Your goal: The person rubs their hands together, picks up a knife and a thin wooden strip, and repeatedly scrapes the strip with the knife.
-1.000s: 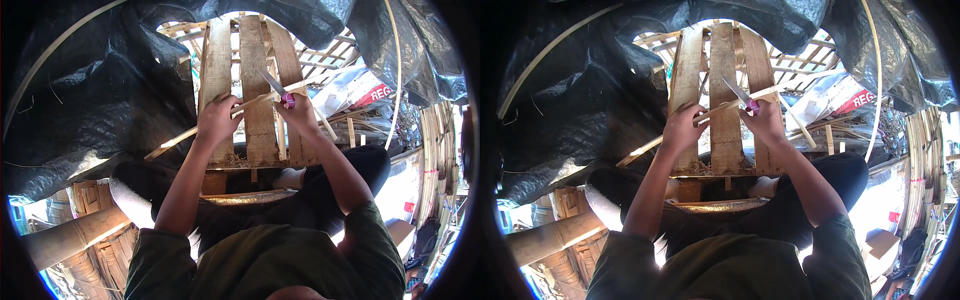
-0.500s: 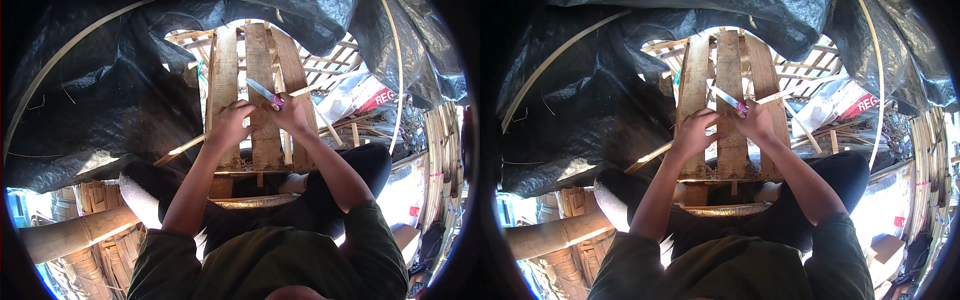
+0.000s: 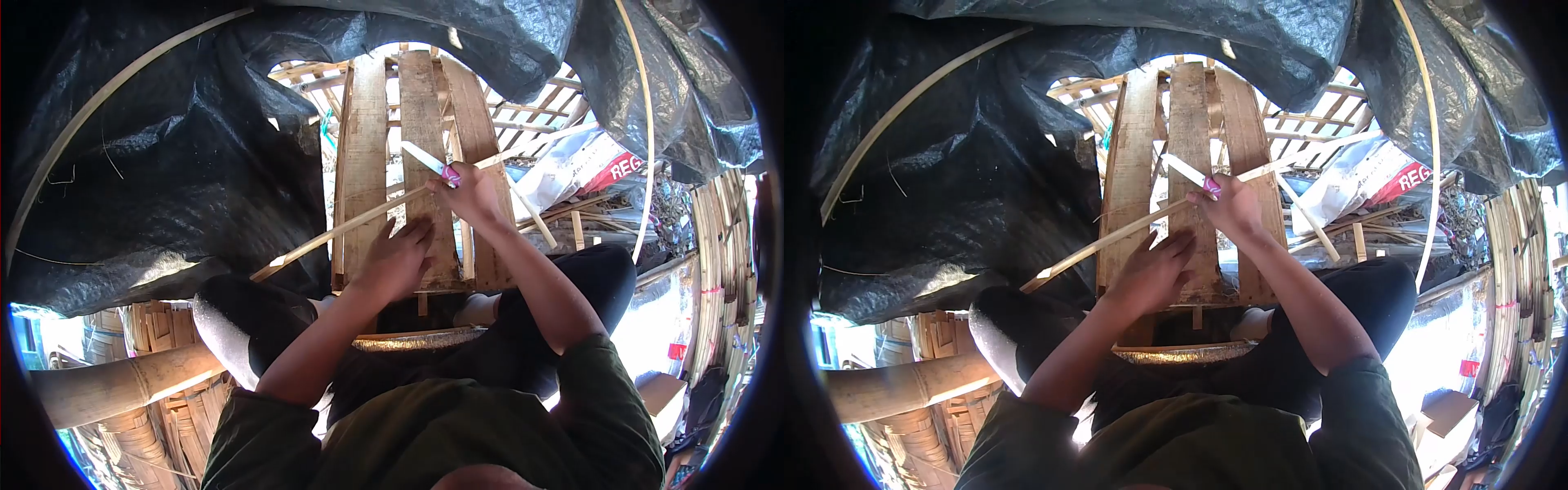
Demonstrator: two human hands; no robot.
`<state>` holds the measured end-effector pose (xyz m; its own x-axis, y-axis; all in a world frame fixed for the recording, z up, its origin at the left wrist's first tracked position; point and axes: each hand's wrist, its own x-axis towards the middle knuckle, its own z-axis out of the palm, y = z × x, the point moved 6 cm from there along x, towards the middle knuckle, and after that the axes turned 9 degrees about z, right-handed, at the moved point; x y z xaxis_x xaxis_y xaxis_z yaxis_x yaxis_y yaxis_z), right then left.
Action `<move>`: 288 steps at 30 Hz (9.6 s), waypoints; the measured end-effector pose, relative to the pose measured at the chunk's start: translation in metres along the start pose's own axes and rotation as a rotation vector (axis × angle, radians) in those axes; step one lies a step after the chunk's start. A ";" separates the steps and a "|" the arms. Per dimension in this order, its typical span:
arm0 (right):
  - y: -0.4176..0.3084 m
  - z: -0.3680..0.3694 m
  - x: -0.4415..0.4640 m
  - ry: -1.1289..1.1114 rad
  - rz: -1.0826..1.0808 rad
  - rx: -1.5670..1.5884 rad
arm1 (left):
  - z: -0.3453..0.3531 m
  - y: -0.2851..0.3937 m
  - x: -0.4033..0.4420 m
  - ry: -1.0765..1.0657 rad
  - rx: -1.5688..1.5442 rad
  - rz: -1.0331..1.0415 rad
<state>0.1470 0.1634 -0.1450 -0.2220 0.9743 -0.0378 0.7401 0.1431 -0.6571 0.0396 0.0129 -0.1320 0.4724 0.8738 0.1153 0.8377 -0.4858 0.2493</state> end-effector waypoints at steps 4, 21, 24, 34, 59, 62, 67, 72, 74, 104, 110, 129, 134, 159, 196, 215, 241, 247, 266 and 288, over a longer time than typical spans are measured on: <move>0.005 0.004 0.004 -0.022 0.017 0.001 | -0.011 0.004 -0.017 -0.017 0.137 -0.085; 0.000 0.002 -0.001 -0.055 0.035 0.011 | -0.022 -0.014 -0.019 -0.180 0.073 -0.198; 0.002 0.003 0.000 -0.035 0.011 0.001 | -0.021 -0.012 -0.021 -0.138 0.096 -0.143; 0.003 0.005 -0.001 -0.013 -0.002 0.006 | -0.026 -0.007 -0.022 -0.255 0.176 -0.084; -0.008 -0.021 -0.005 0.018 -0.141 0.237 | -0.053 -0.072 -0.014 0.265 -0.205 -0.243; 0.020 -0.045 0.009 -0.032 0.036 0.138 | -0.037 -0.075 -0.012 0.273 -0.332 -0.168; 0.063 -0.066 0.029 0.002 0.124 -0.093 | -0.045 -0.073 -0.010 0.269 -0.110 -0.185; 0.074 -0.050 0.040 -0.005 0.363 -0.089 | -0.028 -0.075 -0.016 0.256 -0.049 -0.172; 0.065 -0.048 0.035 0.069 0.307 -0.124 | -0.025 -0.075 -0.020 0.279 -0.075 -0.194; 0.045 -0.023 0.017 -0.072 0.327 -0.195 | -0.023 -0.085 -0.019 0.306 -0.233 -0.227; 0.063 -0.063 0.029 -0.099 0.533 -0.169 | -0.021 -0.086 -0.019 0.295 -0.201 -0.212; 0.069 -0.064 0.032 -0.031 0.501 -0.117 | -0.028 -0.082 -0.018 0.297 -0.187 -0.235; 0.044 -0.016 0.016 -0.178 0.334 -0.207 | -0.022 -0.087 -0.017 0.314 -0.219 -0.211; -0.017 0.005 -0.026 -0.316 0.238 -0.102 | -0.022 -0.088 -0.015 0.296 -0.204 -0.240; 0.070 -0.059 0.033 -0.069 0.150 -0.151 | -0.031 -0.085 -0.006 0.289 -0.204 -0.264; 0.100 -0.050 0.054 -0.044 0.446 -0.118 | -0.026 -0.086 -0.004 0.252 -0.230 -0.257; 0.032 -0.014 0.017 -0.101 0.357 -0.307 | -0.011 -0.086 -0.012 0.393 -0.086 -0.124; 0.044 -0.032 0.016 -0.014 0.401 -0.286 | -0.016 -0.082 -0.009 0.370 -0.072 -0.107; 0.004 -0.019 0.016 -0.119 0.017 -0.500 | 0.007 -0.097 -0.004 0.235 0.059 -0.245; 0.063 -0.053 0.037 -0.012 0.138 -0.274 | -0.038 -0.084 0.016 0.298 -0.109 -0.163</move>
<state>0.2192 0.2181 -0.1478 -0.1139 0.9859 -0.1224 0.9070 0.0529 -0.4178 -0.0334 0.0685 -0.1140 0.2204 0.9153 0.3370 0.8539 -0.3480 0.3869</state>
